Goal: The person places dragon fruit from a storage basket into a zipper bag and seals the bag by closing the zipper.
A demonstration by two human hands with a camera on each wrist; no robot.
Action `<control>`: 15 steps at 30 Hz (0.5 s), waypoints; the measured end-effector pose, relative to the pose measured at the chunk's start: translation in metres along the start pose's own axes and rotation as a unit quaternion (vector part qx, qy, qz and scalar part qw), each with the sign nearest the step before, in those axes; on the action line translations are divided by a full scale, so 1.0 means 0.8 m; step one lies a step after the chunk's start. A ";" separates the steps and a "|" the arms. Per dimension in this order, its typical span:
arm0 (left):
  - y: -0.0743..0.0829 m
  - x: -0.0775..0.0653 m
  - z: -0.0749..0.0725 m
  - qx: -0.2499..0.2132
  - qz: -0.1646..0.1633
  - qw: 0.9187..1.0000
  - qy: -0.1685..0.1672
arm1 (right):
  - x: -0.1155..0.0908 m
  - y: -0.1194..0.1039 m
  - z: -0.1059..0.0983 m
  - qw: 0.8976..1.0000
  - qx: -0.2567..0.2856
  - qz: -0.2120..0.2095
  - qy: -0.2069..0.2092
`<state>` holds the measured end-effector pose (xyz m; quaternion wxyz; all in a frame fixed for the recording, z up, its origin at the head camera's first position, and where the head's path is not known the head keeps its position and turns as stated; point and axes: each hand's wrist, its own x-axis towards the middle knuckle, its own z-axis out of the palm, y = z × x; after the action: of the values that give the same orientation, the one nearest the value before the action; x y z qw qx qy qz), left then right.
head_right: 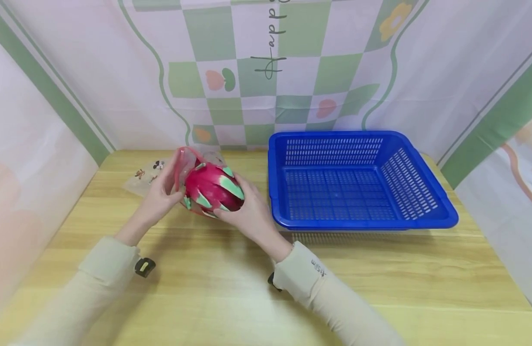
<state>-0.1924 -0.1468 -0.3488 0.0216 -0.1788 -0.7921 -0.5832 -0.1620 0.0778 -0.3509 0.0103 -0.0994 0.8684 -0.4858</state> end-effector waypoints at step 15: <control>0.013 0.012 0.014 0.006 0.008 0.999 -0.032 | -0.005 0.003 0.010 0.999 0.002 0.038 0.008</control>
<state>-0.1961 -0.1311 -0.3402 0.0023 -0.2036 -0.7946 -0.5720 -0.1577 0.0729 -0.3575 0.0223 -0.0621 0.8705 -0.4876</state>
